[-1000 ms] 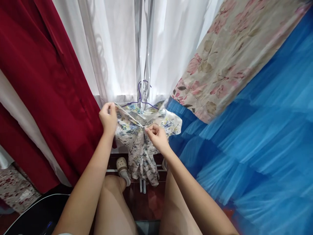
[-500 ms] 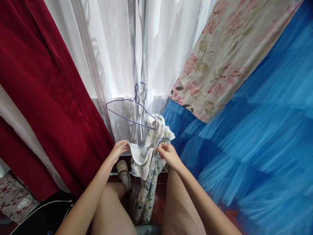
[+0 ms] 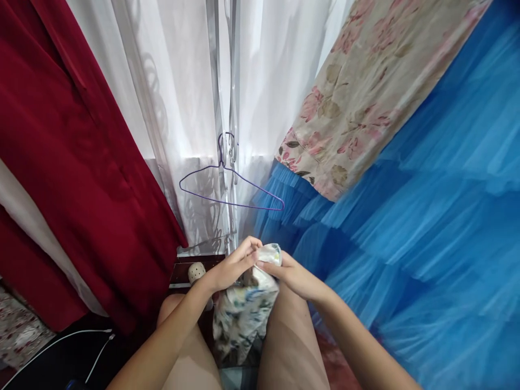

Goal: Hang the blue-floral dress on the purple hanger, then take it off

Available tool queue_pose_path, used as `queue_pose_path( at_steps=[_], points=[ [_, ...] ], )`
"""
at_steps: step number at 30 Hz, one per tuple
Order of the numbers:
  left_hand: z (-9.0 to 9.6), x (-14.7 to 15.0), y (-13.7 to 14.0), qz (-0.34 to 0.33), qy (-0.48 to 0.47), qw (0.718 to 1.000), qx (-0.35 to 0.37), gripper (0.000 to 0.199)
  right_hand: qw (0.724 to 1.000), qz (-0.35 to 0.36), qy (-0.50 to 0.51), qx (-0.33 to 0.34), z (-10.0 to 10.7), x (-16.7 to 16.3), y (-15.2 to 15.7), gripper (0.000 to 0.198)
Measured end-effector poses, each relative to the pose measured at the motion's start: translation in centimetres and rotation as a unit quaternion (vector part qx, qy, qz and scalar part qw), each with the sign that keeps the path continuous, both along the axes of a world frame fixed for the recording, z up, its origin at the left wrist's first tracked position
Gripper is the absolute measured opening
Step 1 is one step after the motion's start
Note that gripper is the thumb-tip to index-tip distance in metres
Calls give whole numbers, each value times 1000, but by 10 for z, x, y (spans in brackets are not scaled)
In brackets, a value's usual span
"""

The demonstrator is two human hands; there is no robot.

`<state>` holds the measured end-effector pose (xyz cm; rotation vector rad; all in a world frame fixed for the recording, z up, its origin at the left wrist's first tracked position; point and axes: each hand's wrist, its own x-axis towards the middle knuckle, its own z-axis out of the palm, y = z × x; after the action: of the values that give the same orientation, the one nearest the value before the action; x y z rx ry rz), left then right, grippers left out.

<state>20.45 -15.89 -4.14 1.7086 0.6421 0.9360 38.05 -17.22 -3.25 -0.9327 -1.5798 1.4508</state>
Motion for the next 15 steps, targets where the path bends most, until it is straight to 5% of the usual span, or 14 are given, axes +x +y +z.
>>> queue_pose_path(
  at_steps=[4,10,15],
  points=[
    [-22,-4,-9,-117,-35,983,-139,47,999,-22,-36,0,28,46,11,23],
    [-10,-17,-10,8,-46,995,-93,26,973,-176,36,147,79,90,104,14],
    [13,-25,1,48,-172,981,-73,24,977,-119,52,170,112,52,162,15]
  ],
)
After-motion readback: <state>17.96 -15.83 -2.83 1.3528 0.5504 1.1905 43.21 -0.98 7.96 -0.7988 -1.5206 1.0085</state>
